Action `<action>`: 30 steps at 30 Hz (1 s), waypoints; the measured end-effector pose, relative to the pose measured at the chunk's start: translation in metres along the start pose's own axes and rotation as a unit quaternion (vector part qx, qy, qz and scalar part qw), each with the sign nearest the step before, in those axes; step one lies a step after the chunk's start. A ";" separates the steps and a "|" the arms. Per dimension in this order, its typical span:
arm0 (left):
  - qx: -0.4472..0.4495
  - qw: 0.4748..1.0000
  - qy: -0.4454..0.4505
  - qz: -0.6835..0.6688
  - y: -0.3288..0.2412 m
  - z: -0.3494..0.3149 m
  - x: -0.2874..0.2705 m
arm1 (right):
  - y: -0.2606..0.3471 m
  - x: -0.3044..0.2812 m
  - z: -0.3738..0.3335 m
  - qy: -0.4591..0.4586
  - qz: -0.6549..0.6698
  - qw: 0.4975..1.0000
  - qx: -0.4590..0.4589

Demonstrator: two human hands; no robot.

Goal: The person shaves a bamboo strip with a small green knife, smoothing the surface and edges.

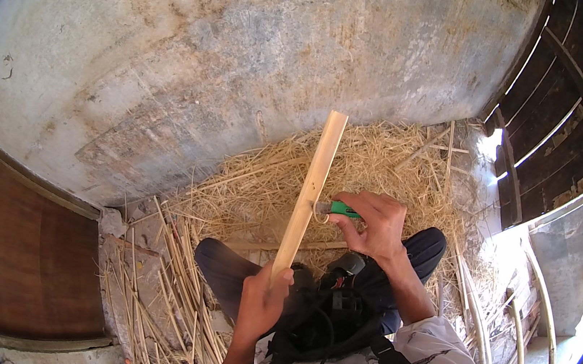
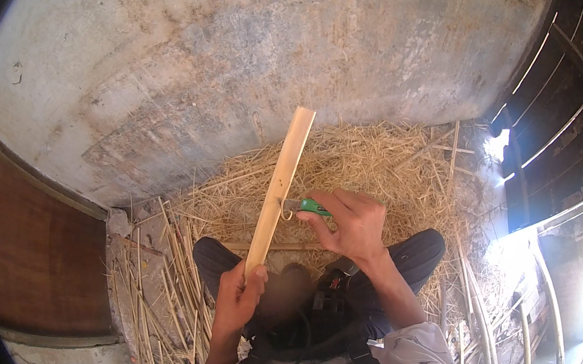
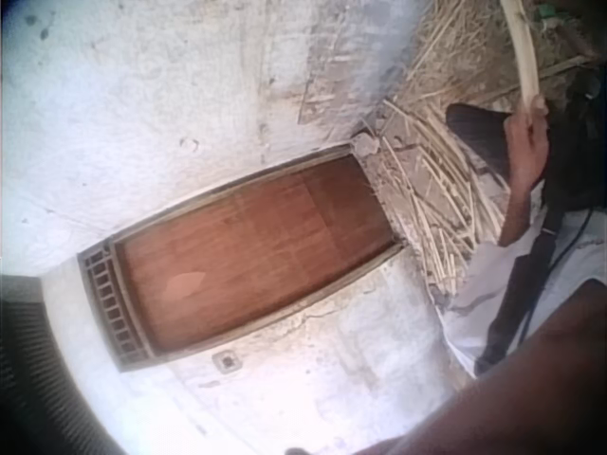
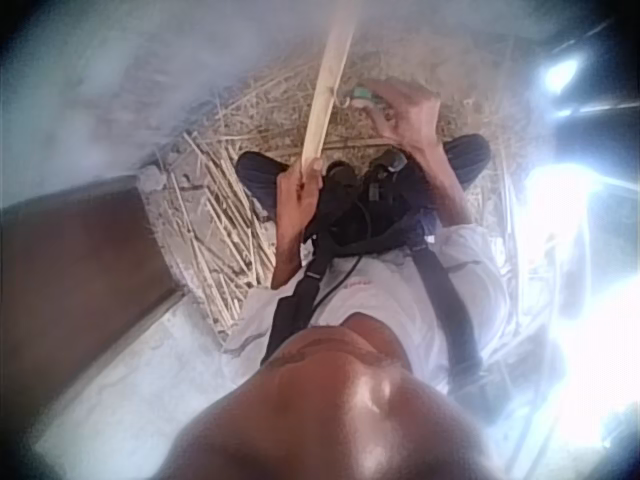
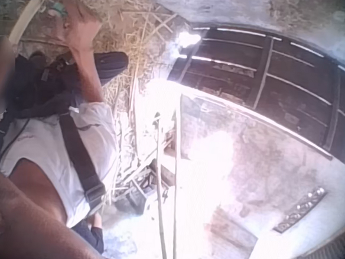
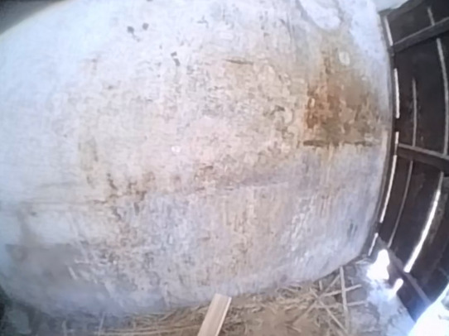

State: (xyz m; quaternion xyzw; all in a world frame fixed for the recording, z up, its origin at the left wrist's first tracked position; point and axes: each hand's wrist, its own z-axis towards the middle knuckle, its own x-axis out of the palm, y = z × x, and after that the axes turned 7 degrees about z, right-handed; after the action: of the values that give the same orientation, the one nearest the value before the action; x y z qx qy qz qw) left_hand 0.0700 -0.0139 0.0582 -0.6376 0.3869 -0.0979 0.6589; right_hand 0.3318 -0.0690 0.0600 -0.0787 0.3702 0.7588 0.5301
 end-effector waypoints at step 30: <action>-0.015 0.997 0.045 -0.069 0.027 -0.020 -0.010 | -0.100 -0.033 0.020 -0.089 0.187 0.932 0.298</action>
State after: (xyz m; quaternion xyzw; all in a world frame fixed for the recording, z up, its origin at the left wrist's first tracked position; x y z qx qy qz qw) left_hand 0.0408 -0.0181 0.0396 -0.6677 0.3727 -0.1656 0.6228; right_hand 0.4369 -0.0642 0.0430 0.2210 0.5388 0.7030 0.4082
